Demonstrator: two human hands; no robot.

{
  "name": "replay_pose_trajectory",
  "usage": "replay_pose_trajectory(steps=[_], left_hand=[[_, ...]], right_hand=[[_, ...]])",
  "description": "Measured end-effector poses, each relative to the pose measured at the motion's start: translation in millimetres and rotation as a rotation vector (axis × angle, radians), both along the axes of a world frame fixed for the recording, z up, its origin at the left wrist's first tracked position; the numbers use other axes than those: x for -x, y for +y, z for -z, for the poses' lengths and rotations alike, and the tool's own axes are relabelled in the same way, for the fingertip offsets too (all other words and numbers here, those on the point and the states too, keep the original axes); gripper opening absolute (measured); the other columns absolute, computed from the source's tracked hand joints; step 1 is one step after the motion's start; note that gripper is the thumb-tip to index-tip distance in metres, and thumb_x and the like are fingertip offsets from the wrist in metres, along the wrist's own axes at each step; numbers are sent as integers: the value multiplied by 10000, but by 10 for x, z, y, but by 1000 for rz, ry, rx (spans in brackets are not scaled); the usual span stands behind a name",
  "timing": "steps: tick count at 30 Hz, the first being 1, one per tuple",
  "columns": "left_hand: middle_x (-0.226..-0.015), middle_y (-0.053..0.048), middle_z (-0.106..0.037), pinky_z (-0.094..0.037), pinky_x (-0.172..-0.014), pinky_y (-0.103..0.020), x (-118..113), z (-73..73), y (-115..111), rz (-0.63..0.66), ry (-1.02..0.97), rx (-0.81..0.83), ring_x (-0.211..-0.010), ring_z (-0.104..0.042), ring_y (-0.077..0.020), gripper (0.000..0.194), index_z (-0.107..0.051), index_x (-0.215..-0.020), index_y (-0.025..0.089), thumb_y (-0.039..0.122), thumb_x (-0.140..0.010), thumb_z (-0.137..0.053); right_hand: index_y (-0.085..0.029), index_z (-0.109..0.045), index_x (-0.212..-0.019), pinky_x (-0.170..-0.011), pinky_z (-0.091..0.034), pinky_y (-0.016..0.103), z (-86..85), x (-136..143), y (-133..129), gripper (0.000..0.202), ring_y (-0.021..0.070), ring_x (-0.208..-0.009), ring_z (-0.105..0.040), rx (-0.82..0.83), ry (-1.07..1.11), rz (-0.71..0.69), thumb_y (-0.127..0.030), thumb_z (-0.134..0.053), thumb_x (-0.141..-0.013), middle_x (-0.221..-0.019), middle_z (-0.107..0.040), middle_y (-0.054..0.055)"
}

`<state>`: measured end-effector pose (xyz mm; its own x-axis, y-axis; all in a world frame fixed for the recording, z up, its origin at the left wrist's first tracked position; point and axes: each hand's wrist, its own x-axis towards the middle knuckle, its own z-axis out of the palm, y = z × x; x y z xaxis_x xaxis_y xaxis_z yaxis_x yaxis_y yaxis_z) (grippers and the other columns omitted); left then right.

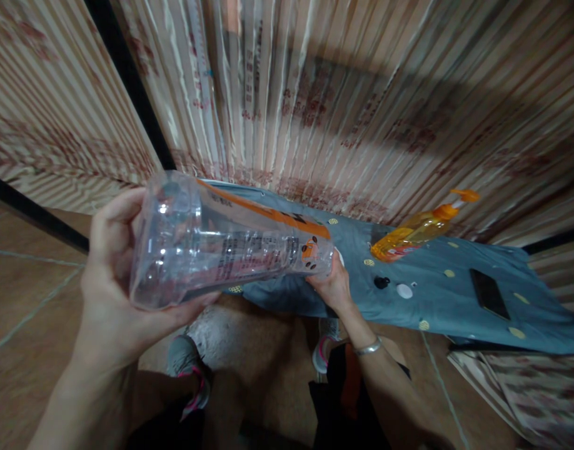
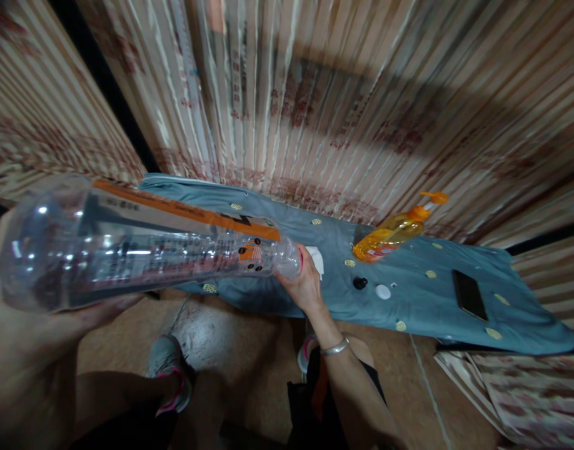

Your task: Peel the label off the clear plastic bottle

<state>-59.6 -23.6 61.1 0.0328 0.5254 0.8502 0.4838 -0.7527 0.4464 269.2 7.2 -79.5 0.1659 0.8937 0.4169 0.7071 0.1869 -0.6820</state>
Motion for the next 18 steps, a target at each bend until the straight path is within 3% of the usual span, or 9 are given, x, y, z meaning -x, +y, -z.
replay_pose_trajectory(steps=[18], left_hand=[[-1385,-112,-613,-533,-1077,-660,-1,-58,-11,29,43,77,-1312,-626,-410,1161,-497,-1517,271,615,-513,-964]], right_hand=[[-202,-528,-1391,-1013,-602,495,-29,9,-4,813,336,-1188,-720,20,13,-9,-371,-833,-656,-1299,-729,126]])
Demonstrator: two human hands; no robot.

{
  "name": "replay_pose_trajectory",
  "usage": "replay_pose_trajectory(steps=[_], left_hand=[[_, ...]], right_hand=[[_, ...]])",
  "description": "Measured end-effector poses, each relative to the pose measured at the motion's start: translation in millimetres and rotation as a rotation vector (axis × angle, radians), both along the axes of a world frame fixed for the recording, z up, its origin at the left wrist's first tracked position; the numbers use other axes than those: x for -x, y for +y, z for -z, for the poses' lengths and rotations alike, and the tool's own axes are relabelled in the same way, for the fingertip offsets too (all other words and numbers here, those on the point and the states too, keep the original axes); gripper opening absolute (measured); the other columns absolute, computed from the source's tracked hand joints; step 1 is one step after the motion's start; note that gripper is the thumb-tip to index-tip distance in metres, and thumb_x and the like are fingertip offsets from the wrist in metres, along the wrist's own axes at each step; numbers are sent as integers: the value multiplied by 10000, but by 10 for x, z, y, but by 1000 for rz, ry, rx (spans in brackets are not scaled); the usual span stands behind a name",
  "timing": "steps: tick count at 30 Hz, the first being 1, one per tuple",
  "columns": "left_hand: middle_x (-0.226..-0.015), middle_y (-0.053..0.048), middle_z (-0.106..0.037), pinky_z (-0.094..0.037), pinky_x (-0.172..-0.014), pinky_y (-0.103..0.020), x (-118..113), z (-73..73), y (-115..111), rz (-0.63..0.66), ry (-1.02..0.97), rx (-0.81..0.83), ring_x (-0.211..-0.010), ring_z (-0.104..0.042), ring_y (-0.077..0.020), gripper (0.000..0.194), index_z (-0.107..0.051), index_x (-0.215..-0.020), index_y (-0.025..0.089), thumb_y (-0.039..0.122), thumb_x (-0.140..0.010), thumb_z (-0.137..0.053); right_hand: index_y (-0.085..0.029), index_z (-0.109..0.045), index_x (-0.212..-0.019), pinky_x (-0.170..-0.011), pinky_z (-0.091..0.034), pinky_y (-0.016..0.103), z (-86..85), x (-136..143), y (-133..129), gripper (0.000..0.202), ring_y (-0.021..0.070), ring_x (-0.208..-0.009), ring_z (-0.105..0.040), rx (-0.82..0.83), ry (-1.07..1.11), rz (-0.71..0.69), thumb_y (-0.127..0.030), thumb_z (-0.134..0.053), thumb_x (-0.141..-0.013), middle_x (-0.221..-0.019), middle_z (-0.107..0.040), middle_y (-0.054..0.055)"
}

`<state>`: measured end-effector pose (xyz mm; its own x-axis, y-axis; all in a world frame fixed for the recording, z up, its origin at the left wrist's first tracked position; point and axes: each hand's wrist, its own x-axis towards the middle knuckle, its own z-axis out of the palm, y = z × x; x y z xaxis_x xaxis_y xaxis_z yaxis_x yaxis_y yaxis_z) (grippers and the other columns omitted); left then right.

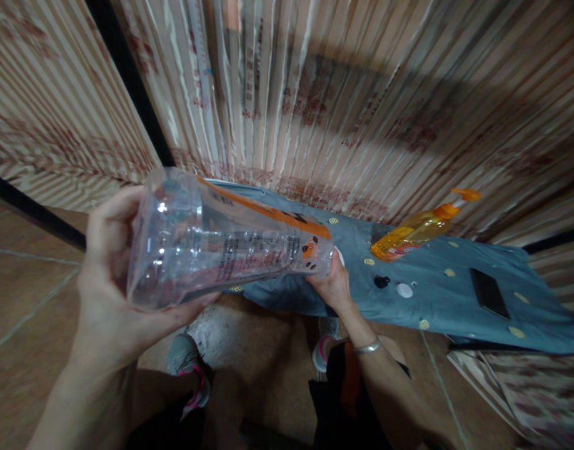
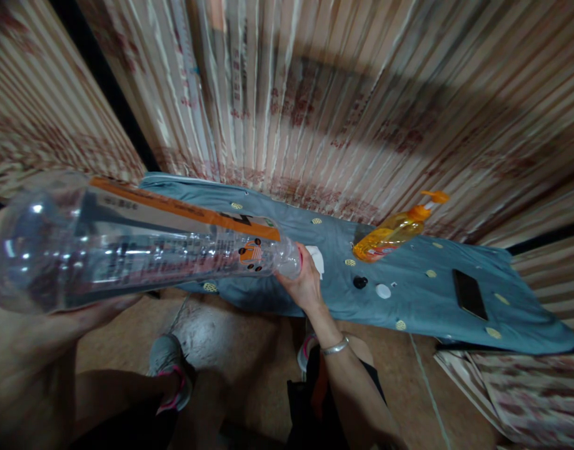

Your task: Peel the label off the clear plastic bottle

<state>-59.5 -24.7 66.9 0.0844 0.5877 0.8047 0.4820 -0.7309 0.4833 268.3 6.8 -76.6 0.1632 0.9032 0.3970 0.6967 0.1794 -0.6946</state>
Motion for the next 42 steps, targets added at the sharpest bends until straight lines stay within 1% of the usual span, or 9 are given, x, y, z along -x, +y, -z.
replay_pose_trajectory(steps=[3,8,14,20,25,28,32,38,42], left_hand=[[-1402,-122,-604,-550,-1058,-655,-3,-4,-13,-3,-4,10,-1310,-624,-418,1152,-503,-1515,278,625,-516,-958],[-1416,-115,-592,-486,-1129,-667,-45,-36,-54,-17,-25,46,-1351,-589,-412,1127,-482,-1531,290,640,-560,-936],[-1369,-131,-633,-580,-1033,-621,-20,-34,-27,-4,22,-39,-1269,-649,-409,1173,-484,-1544,278,692,-540,-928],[-1348,-95,-644,-609,-1004,-575,-38,7,-6,-3,-10,-94,-1262,-653,-362,1087,-502,-1523,294,587,-575,-947],[-1384,-75,-618,-609,-1009,-570,-30,-14,-33,0,-13,-2,-1307,-626,-364,1096,-499,-1517,323,482,-545,-979],[-1354,-74,-638,-613,-998,-581,-20,-26,-31,13,-36,-7,-1286,-638,-370,1083,-529,-1488,322,506,-519,-978],[-1370,-82,-631,-571,-1059,-611,-40,-25,-17,10,-43,-5,-1307,-623,-379,1073,-531,-1481,295,500,-526,-976],[-1421,-97,-618,-633,-974,-582,-84,-27,-23,33,-31,-73,-1305,-628,-393,1081,-487,-1535,293,502,-582,-953],[-1451,-107,-617,-573,-1067,-612,-86,-38,-40,7,-28,-24,-1349,-606,-402,1097,-483,-1546,284,506,-583,-959]], right_hand=[[-207,-525,-1392,-1002,-607,498,8,-2,1,808,336,-1186,-721,-7,-7,2,-361,-830,-660,-1300,-730,125],[-204,-521,-1394,-1016,-601,499,24,-9,8,814,334,-1193,-718,-15,-14,-4,-374,-827,-659,-1316,-725,128],[-210,-520,-1397,-1010,-604,504,34,-11,6,808,333,-1192,-719,-20,-13,0,-382,-824,-668,-1313,-726,124],[-210,-526,-1395,-992,-612,498,40,-5,7,793,330,-1184,-724,-19,-17,2,-371,-817,-675,-1297,-732,121],[-210,-534,-1397,-981,-618,495,52,-10,5,795,336,-1173,-727,-25,-21,2,-372,-825,-676,-1292,-735,124],[-216,-533,-1395,-985,-616,492,57,-10,5,790,333,-1176,-726,-29,-28,7,-396,-832,-686,-1301,-733,120],[-224,-528,-1395,-991,-615,496,58,-9,9,801,336,-1183,-724,-36,-30,7,-408,-840,-681,-1312,-728,124],[-208,-534,-1387,-1017,-603,508,43,-4,7,795,338,-1197,-720,-33,-5,1,-382,-837,-672,-1315,-728,132],[-205,-535,-1386,-1019,-603,496,31,3,-1,789,334,-1199,-720,-28,-8,0,-366,-832,-673,-1319,-726,132]])
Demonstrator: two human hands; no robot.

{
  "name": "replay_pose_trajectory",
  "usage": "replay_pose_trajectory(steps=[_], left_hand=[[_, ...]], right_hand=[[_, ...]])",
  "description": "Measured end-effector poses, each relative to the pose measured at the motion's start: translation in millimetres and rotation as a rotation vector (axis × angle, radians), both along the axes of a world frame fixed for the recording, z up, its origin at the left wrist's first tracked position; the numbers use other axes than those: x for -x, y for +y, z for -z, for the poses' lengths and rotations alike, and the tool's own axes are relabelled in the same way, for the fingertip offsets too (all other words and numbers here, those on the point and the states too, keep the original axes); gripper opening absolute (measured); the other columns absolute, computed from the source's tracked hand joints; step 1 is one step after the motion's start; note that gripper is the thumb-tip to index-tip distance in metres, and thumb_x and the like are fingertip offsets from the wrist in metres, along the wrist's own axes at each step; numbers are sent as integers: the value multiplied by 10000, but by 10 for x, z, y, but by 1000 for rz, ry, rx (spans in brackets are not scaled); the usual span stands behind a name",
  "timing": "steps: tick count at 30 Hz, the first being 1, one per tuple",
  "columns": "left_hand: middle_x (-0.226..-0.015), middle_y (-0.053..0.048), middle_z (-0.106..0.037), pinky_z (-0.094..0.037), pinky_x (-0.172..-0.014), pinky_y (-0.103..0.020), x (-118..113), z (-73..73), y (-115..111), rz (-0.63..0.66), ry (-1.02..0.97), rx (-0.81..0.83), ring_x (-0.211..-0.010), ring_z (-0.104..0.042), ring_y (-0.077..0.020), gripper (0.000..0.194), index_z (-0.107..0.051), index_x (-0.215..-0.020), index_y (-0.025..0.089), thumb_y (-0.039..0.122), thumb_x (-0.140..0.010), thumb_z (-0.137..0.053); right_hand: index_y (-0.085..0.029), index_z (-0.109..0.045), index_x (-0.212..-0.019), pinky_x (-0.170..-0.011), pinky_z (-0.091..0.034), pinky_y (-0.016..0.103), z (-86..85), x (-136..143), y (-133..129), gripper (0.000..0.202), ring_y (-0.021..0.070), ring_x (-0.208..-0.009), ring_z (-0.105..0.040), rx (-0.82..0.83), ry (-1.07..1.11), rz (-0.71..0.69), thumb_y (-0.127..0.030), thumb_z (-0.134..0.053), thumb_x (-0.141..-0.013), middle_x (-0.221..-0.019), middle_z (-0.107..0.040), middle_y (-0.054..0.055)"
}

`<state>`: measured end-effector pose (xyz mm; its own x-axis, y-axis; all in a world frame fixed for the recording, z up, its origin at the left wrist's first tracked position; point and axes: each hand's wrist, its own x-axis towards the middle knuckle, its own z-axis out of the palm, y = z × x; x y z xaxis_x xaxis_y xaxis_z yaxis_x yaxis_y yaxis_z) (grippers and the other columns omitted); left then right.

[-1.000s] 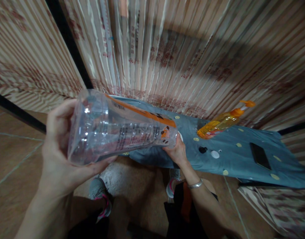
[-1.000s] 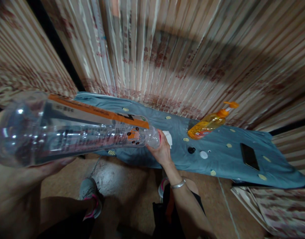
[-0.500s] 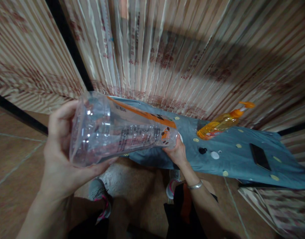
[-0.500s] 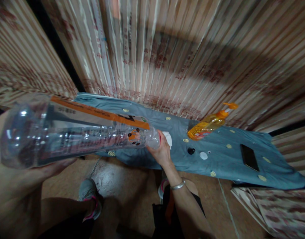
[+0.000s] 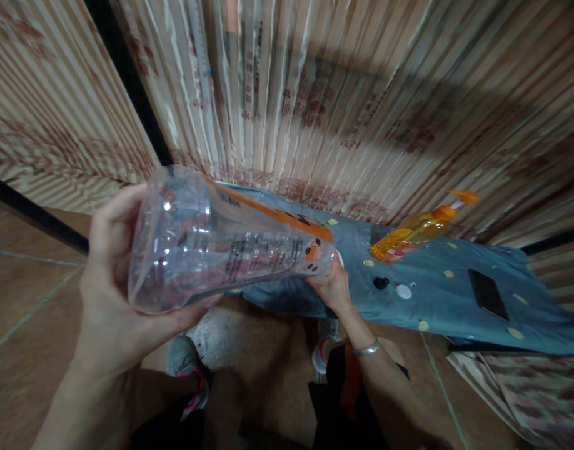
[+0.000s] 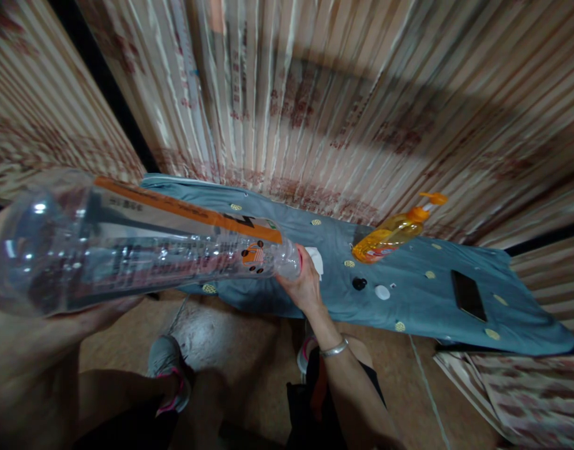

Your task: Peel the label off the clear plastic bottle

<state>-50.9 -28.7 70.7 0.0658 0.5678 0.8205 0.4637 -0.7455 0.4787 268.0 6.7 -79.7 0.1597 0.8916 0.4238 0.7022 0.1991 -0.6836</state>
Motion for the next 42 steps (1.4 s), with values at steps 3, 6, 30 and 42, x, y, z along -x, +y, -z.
replay_pose_trajectory(steps=[3,6,30,42], left_hand=[[-1477,-122,-599,-518,-1126,-644,5,2,-1,-4,-6,24,-1385,-581,-422,1112,-477,-1549,264,527,-583,-961],[-1473,-125,-599,-506,-1129,-666,18,7,9,-8,16,-4,-1387,-578,-437,1138,-473,-1549,260,557,-565,-964],[-1590,-123,-488,-377,-1198,-755,-12,53,-10,-4,4,44,-1481,-461,-458,1119,-401,-1586,268,511,-630,-928],[-1591,-107,-486,-379,-1194,-756,11,43,2,-28,57,15,-1480,-465,-462,1138,-385,-1596,286,534,-625,-925]], right_hand=[[-192,-537,-1390,-1026,-600,486,-4,0,-1,789,334,-1205,-718,-6,-7,-2,-360,-830,-677,-1325,-723,142],[-189,-534,-1402,-1035,-596,482,-4,-4,0,807,331,-1215,-714,3,4,0,-367,-832,-673,-1338,-719,142],[-194,-541,-1394,-1019,-609,462,42,-25,15,777,314,-1196,-724,-48,-13,-13,-390,-817,-695,-1316,-724,135],[-190,-536,-1401,-997,-622,462,35,-17,11,784,315,-1180,-729,-39,-26,-9,-379,-831,-700,-1307,-723,137]])
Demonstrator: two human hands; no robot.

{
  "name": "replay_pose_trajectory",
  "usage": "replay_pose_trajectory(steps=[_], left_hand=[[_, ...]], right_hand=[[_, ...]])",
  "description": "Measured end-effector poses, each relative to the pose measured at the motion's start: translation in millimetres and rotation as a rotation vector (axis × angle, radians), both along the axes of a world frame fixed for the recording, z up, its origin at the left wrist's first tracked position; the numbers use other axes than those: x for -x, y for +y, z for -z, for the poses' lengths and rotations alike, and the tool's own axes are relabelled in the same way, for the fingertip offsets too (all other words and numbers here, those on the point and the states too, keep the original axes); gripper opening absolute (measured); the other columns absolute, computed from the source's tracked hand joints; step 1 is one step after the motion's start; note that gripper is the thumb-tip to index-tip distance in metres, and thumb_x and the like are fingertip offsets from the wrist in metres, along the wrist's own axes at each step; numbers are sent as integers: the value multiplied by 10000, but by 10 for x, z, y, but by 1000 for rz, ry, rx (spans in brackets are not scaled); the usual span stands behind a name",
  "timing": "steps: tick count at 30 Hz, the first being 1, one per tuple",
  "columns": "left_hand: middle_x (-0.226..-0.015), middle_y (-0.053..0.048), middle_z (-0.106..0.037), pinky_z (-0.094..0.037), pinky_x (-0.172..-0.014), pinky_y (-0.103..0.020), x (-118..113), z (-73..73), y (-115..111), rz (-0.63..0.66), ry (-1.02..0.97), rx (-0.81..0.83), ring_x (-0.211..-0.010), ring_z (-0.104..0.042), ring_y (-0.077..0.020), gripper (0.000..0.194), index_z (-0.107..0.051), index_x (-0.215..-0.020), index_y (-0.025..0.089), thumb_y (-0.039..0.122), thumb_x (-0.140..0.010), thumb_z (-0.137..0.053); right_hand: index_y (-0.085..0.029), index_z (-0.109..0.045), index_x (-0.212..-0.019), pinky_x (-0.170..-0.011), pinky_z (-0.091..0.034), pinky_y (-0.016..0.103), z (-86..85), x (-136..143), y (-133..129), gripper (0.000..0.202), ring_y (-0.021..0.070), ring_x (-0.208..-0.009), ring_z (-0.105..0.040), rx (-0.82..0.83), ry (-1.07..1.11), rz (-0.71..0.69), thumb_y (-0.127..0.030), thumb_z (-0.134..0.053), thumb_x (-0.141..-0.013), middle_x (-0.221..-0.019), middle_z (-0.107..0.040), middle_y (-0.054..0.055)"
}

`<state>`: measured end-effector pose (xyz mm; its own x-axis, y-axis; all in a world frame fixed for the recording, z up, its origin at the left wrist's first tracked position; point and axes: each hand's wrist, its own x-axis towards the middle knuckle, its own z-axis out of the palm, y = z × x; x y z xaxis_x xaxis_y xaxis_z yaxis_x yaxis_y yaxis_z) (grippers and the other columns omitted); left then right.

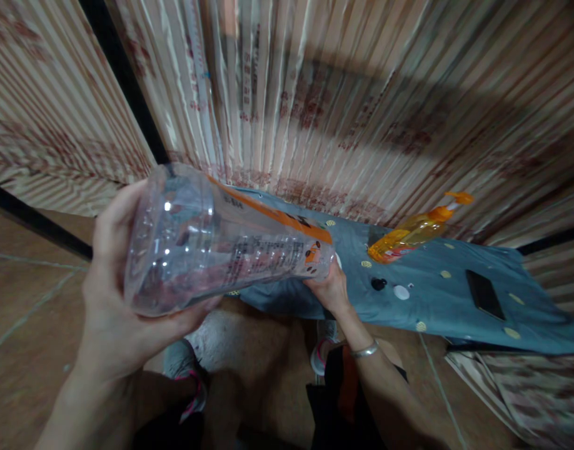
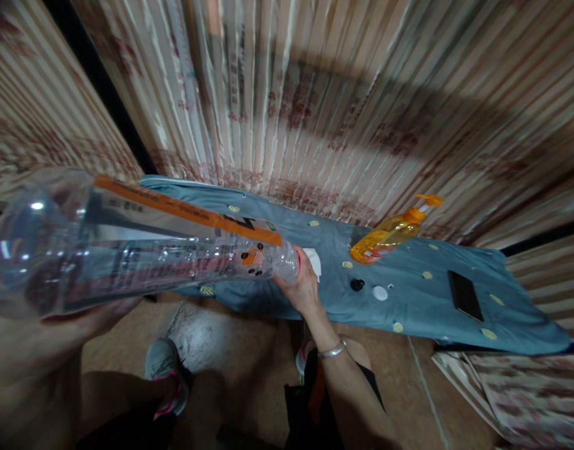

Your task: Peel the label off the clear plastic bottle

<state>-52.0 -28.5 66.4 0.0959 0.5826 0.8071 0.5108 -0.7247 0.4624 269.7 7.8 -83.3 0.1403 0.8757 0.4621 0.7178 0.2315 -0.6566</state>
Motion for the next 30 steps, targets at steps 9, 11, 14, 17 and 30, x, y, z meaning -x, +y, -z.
replay_pose_trajectory(steps=[9,11,14,17,30], left_hand=[[-1619,-85,-453,-374,-1211,-726,-3,3,-27,3,-2,22,-1503,-436,-441,1136,-367,-1604,312,574,-639,-904],[-1623,-68,-451,-340,-1237,-711,-8,14,-25,-9,-6,28,-1512,-425,-429,1129,-372,-1601,327,591,-637,-898],[-1623,-61,-456,-358,-1235,-694,-8,26,-12,0,-12,24,-1503,-438,-425,1139,-383,-1595,334,555,-613,-916],[-1609,-89,-478,-373,-1231,-689,-10,29,2,8,-24,4,-1489,-455,-441,1156,-406,-1589,309,471,-578,-944],[-1602,-83,-494,-334,-1259,-675,-56,-33,-30,5,-52,23,-1494,-451,-428,1103,-423,-1581,314,466,-610,-923]], right_hand=[[-181,-542,-1396,-1017,-612,470,6,-4,6,794,319,-1195,-720,5,11,-9,-365,-830,-680,-1319,-718,145],[-186,-541,-1397,-1015,-612,465,1,-3,4,790,315,-1192,-722,12,11,-6,-370,-823,-683,-1317,-720,140],[-190,-543,-1397,-1007,-613,458,-8,0,2,773,311,-1183,-725,16,9,-11,-375,-814,-697,-1313,-721,137],[-185,-542,-1398,-1003,-613,461,-10,1,2,770,316,-1186,-724,5,6,-17,-380,-811,-704,-1315,-719,145],[-185,-550,-1384,-1007,-612,460,-15,10,-7,768,316,-1186,-726,10,7,-7,-369,-822,-690,-1315,-723,142]])
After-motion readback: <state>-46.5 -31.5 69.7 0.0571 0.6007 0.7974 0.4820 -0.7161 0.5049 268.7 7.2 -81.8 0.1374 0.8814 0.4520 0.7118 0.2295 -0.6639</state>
